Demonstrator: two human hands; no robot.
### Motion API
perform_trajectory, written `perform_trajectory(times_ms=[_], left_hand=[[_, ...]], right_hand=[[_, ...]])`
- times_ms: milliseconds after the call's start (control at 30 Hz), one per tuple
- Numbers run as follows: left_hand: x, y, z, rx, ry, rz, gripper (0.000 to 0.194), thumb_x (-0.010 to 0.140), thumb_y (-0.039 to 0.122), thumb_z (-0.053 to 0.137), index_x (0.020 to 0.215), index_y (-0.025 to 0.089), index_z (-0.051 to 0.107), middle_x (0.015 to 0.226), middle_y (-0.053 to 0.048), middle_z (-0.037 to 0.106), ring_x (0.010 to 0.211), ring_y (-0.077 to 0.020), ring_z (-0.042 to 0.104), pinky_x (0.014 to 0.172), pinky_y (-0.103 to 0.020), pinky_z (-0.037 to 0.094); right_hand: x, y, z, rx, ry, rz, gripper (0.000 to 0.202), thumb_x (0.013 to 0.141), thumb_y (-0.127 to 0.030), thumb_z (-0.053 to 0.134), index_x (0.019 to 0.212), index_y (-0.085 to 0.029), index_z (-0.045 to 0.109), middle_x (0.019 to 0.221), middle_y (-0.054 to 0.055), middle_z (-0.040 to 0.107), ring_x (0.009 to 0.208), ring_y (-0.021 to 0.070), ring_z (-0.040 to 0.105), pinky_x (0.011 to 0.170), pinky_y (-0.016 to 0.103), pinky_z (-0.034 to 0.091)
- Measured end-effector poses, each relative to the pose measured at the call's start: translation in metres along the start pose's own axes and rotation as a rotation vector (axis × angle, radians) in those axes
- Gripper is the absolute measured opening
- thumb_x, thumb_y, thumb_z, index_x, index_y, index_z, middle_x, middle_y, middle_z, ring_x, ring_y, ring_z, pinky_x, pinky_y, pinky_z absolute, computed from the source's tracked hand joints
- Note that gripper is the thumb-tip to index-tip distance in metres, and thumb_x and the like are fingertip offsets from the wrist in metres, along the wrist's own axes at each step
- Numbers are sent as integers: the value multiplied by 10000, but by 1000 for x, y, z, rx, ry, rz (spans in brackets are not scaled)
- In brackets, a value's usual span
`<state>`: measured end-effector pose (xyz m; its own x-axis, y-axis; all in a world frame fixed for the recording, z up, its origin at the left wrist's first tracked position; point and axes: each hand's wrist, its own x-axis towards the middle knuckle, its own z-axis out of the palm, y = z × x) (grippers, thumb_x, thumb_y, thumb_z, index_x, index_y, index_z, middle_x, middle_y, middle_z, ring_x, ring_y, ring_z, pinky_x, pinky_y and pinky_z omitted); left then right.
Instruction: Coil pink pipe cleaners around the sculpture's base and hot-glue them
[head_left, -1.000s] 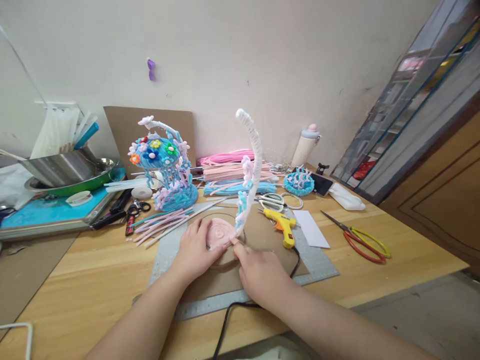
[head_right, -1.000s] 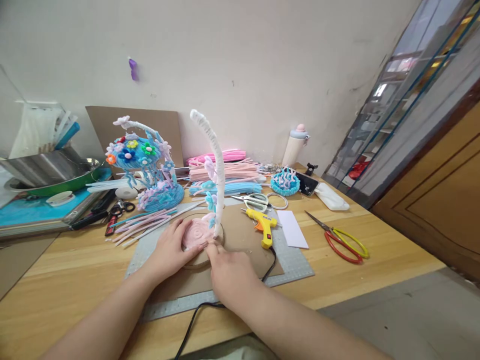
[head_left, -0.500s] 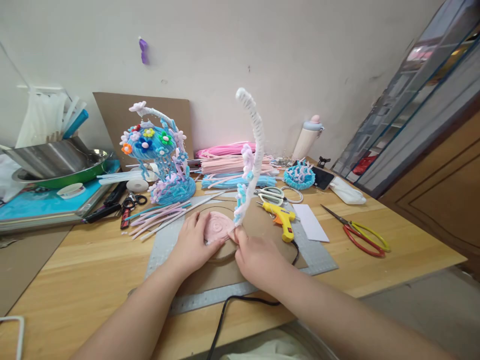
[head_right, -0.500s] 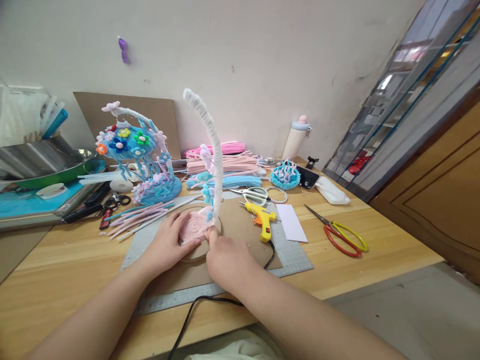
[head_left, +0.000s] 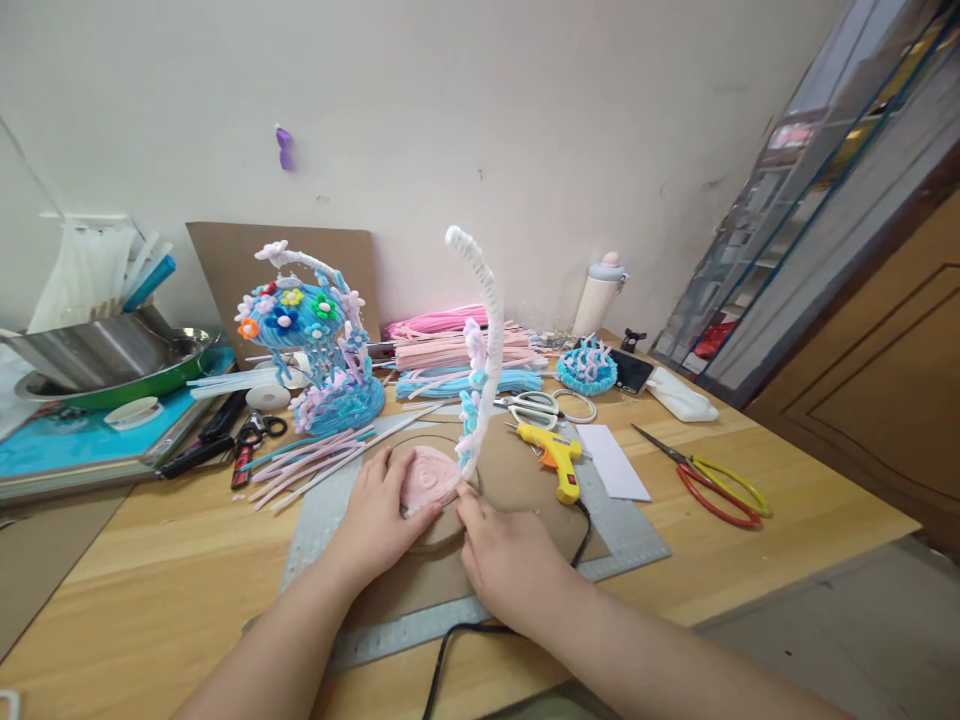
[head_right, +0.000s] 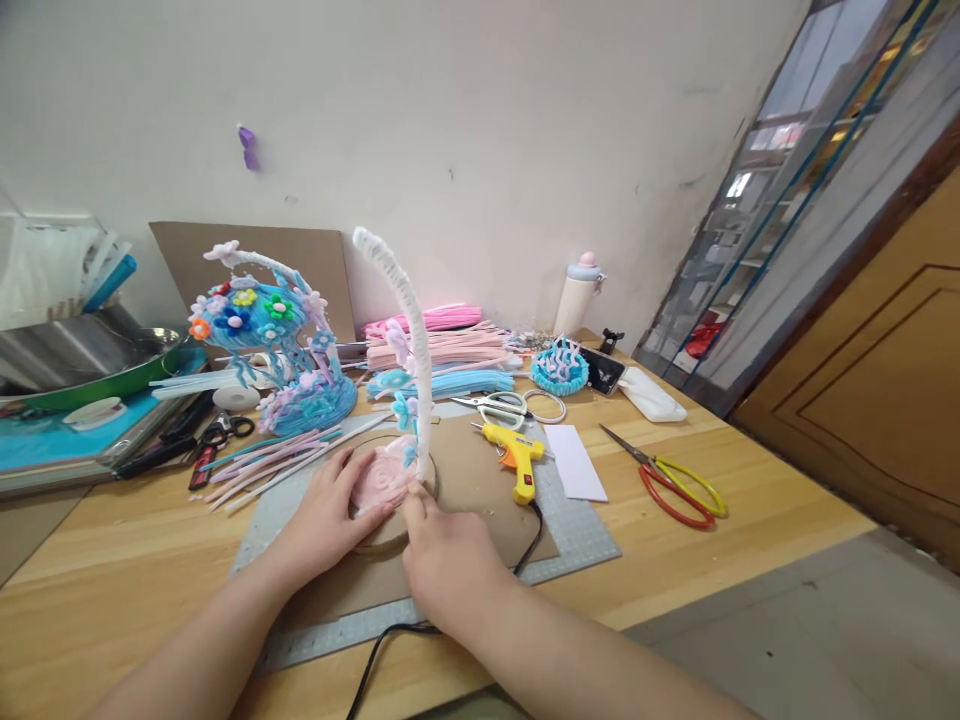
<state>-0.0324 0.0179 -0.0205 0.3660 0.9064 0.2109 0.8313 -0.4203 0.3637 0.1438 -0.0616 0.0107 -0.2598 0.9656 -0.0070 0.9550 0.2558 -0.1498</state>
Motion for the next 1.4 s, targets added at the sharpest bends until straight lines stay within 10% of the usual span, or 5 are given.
perform_trajectory(times_ms=[233,500,667,1000,1400], left_hand=[[0,0,2,-12,14,4,710,769,543,593,1358,184,429,1394,-155,403,1301,-333,381,1068,-468,322],[0,0,2,30,9,-10,694,791,546,572,1360,183,414,1411,-153,387,1328,-331,347,1076,-471,298],[-8,15,1,79,34,-74,671,814,532,551,1359,170,401,1393,-176,408,1301,-343,377,1040,-489,318],[-17,24,-10,176,-5,-161,558,938,489,320,1381,164,414,1435,-164,434,1275,-348,417,969,-473,347],[-13,20,-29,339,56,-185,542,918,385,366,1370,88,405,815,-122,691,859,-327,628,781,-436,424]], right_hand=[[14,1,-12,-4,-18,96,439,829,-158,423,1266,-120,453,831,128,726,754,276,703,572,316,448],[4,2,-9,54,-24,0,410,818,-212,471,1223,-148,478,1094,148,686,829,271,689,668,343,477],[-23,6,8,293,79,-11,352,842,-202,438,1188,-190,500,1508,93,354,1126,236,594,883,345,458],[-12,19,4,377,63,95,455,822,-295,603,1256,-217,490,1190,54,657,989,258,652,796,352,462],[22,57,-3,302,73,172,369,834,-99,489,1182,-215,535,1017,82,700,924,254,658,741,331,418]])
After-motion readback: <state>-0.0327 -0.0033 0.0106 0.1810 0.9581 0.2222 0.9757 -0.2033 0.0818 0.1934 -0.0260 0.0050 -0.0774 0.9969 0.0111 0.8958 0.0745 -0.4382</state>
